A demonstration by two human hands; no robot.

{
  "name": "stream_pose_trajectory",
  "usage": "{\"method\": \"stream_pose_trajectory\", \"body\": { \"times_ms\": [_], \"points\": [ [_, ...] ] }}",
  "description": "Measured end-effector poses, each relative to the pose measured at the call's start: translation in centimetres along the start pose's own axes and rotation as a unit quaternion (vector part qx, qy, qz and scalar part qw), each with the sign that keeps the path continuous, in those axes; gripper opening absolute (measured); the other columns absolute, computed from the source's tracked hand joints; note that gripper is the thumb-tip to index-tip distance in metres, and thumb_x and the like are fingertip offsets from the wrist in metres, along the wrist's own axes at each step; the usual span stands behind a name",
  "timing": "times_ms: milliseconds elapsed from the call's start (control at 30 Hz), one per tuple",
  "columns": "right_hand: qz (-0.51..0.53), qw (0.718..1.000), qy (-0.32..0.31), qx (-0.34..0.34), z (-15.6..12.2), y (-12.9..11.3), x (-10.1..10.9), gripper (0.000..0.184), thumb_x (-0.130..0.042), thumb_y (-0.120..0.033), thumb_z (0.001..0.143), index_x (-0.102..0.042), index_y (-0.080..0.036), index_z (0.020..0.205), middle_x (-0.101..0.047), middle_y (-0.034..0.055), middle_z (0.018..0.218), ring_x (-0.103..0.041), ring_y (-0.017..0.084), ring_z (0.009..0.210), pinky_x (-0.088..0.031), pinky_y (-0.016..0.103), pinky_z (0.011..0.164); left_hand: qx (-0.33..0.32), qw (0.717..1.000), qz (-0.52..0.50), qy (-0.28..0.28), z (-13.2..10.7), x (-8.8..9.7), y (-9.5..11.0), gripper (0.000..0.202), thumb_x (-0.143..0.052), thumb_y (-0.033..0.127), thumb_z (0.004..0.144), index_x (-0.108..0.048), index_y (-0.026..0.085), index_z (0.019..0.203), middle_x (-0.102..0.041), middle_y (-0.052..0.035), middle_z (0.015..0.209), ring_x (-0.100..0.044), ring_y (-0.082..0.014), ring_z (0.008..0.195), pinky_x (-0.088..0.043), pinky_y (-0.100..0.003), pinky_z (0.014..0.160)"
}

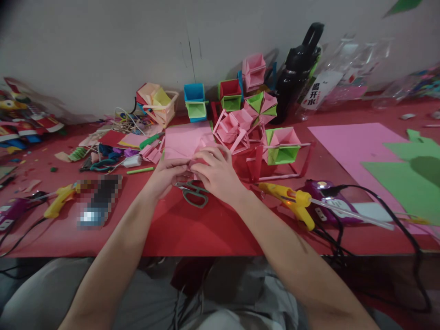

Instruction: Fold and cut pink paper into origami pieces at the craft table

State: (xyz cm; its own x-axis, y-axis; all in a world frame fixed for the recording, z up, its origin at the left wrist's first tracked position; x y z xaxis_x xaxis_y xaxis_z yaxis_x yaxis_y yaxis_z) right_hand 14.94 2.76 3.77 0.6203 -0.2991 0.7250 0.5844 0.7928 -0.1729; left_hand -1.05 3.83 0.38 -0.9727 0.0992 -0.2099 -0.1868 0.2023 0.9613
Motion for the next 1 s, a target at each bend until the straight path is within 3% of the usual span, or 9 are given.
{"method": "stream_pose_trajectory", "body": {
  "times_ms": [467, 1000],
  "points": [
    [0.013, 0.999, -0.035, -0.009, -0.04, 0.05, -0.39, 0.016, -0.061, -0.020, 0.096, -0.075, -0.027, 0.092, -0.072, 0.0029, 0.122, -0.055, 0.026, 0.122, -0.027, 0.049, 0.112, -0.006, 0.995, 0.102, -0.020, -0.56, 0.11, 0.74, 0.025, -0.075, 0.023, 0.074, -0.079, 0.015, 0.097, -0.079, -0.0048, 0.082, -0.075, -0.0174, 0.074, -0.062, -0.030, 0.078],
    [0.022, 0.999, -0.035, -0.035, -0.07, 0.00, -0.60, 0.013, -0.063, -0.019, 0.094, -0.072, -0.025, 0.086, -0.073, 0.0026, 0.116, -0.057, 0.026, 0.118, -0.025, 0.049, 0.113, -0.003, 0.993, 0.117, -0.024, -0.33, -0.14, 0.47, 0.016, -0.072, 0.014, 0.072, -0.075, 0.014, 0.088, -0.076, -0.0032, 0.076, -0.074, -0.0155, 0.070, -0.062, -0.028, 0.073]
  ]
}}
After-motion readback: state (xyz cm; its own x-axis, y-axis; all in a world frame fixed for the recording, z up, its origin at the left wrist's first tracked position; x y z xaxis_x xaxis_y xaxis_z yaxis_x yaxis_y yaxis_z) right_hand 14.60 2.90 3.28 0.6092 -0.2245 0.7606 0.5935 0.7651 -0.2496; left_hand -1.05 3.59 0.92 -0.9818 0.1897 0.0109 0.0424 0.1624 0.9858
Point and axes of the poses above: each hand's wrist, its own z-axis towards the middle knuckle, its own x-axis out of the back of the hand, y = z × x, the point moved 5 cm from there along z, towards the middle knuckle
